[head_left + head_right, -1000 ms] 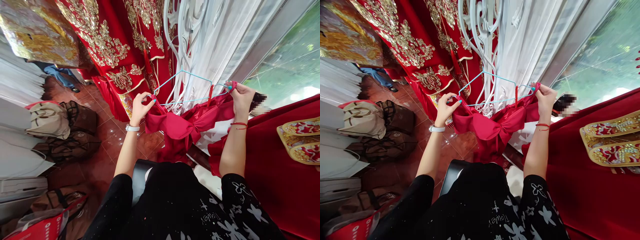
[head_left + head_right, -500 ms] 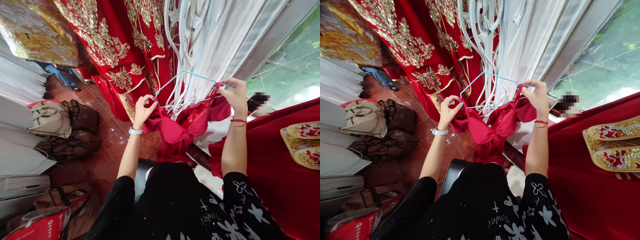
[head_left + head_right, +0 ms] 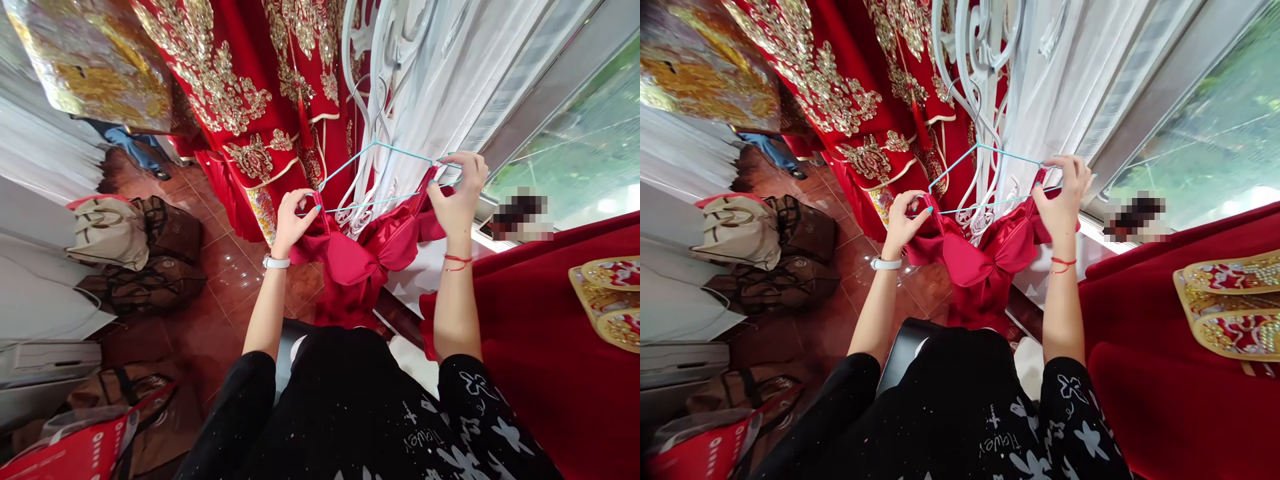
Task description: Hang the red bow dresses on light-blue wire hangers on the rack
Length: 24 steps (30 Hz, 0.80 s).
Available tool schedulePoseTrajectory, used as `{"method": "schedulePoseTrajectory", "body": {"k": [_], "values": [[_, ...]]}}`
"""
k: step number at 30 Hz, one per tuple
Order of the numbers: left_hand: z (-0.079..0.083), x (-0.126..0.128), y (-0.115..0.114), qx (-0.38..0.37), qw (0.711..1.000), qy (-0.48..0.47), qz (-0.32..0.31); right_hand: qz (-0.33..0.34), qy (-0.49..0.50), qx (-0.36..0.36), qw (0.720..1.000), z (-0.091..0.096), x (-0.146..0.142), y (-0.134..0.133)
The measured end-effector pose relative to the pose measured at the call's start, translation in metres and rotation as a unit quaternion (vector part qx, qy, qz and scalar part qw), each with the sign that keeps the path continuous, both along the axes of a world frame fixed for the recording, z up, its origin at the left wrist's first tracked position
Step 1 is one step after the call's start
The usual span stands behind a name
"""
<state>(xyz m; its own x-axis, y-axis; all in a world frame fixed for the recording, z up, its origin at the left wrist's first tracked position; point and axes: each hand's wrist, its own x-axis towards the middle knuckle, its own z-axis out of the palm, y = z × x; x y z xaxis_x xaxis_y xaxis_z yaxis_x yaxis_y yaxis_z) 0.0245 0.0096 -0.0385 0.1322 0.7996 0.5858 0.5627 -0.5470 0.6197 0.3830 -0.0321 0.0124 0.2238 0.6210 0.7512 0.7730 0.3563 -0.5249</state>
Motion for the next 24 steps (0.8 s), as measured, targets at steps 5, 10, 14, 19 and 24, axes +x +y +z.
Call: {"method": "schedulePoseTrajectory", "body": {"k": [5,10,14,19,24], "values": [[-0.035,-0.017,-0.007,-0.061,0.985,-0.161,0.004,0.158,0.189,-0.064,0.967,-0.045,-0.076,-0.009],[-0.064,-0.025,-0.03,-0.145,0.962,-0.231,-0.01,0.319,0.286,-0.242,0.871,-0.086,-0.153,0.007],[-0.06,-0.021,-0.044,-0.167,0.947,-0.273,0.019,0.366,0.299,-0.241,0.848,-0.092,-0.188,0.033],[-0.058,-0.023,-0.051,-0.164,0.94,-0.295,0.052,0.379,0.312,-0.244,0.836,-0.086,-0.201,0.049],[-0.057,-0.029,-0.046,-0.157,0.939,-0.299,0.069,0.396,0.35,-0.245,0.813,-0.091,-0.201,0.045]]}}
